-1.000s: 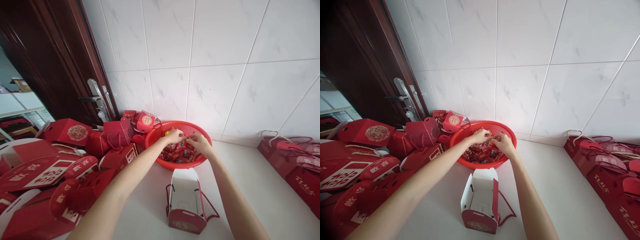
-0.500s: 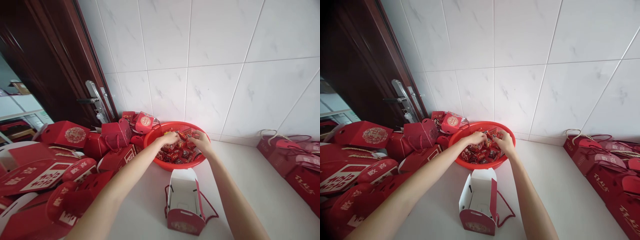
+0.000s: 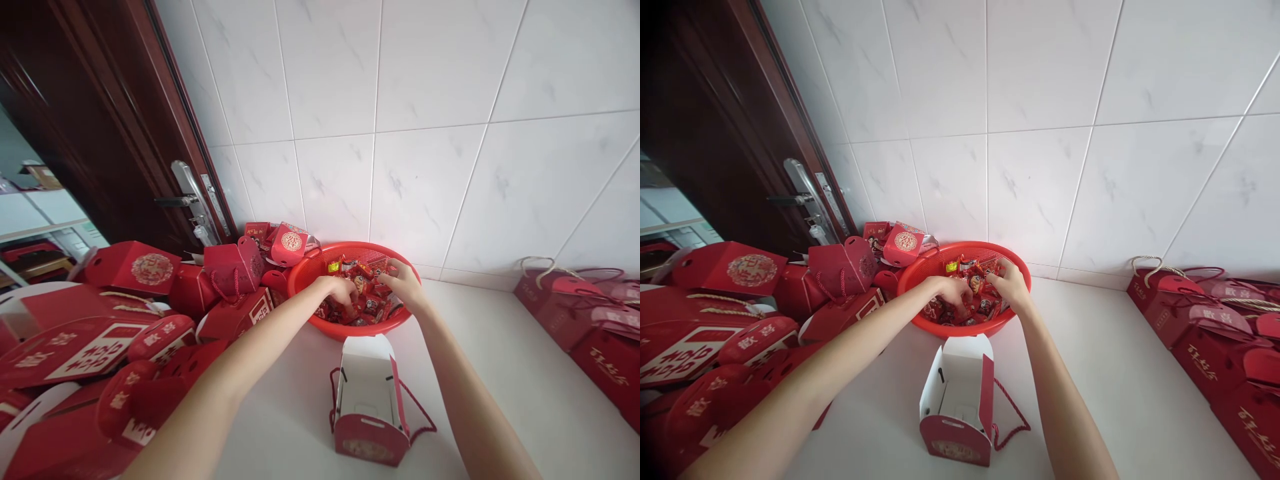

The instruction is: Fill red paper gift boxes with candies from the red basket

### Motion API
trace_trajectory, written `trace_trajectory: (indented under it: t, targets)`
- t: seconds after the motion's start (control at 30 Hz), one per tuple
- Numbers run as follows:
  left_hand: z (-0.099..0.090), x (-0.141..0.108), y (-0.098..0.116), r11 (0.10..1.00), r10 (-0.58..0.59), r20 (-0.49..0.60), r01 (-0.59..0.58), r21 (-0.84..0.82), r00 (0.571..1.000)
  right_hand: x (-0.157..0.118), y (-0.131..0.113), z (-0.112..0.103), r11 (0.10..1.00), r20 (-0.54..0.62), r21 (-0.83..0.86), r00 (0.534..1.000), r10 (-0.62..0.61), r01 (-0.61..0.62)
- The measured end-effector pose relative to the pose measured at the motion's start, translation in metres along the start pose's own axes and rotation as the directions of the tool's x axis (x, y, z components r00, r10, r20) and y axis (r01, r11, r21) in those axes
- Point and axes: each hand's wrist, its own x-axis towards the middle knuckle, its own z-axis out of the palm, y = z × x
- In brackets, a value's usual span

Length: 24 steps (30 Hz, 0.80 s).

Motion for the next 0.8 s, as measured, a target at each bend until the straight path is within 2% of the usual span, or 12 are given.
trace_trajectory:
  t: [0.1,0.13,0.3,0.6,0.8]
  targets:
    - [-0.002,0.000,0.002,1.000,0.016,0.129,-0.019,0.020,0.991,0.000,0.000,-0.001,0.999,0.045,0.003,0.999,-0.032,0.032]
    - [-0.004,0.001,0.002,0.999,0.031,0.134,-0.034,0.019,0.991,0.000,0.001,-0.001,0.999,0.053,-0.002,0.998,-0.041,0.041]
    - [-0.008,0.003,-0.002,0.997,0.081,0.069,-0.080,-0.010,0.994,0.000,0.002,-0.002,0.998,0.069,0.006,0.996,-0.064,0.064]
    - [-0.008,0.005,-0.005,0.995,0.046,0.103,-0.037,-0.091,0.994,0.002,0.006,-0.003,0.995,0.063,-0.038,0.994,-0.086,0.089]
    - [-0.010,0.007,-0.009,0.993,0.057,0.080,-0.048,-0.106,0.995,0.004,0.008,-0.002,0.995,0.056,-0.043,0.994,-0.092,0.094]
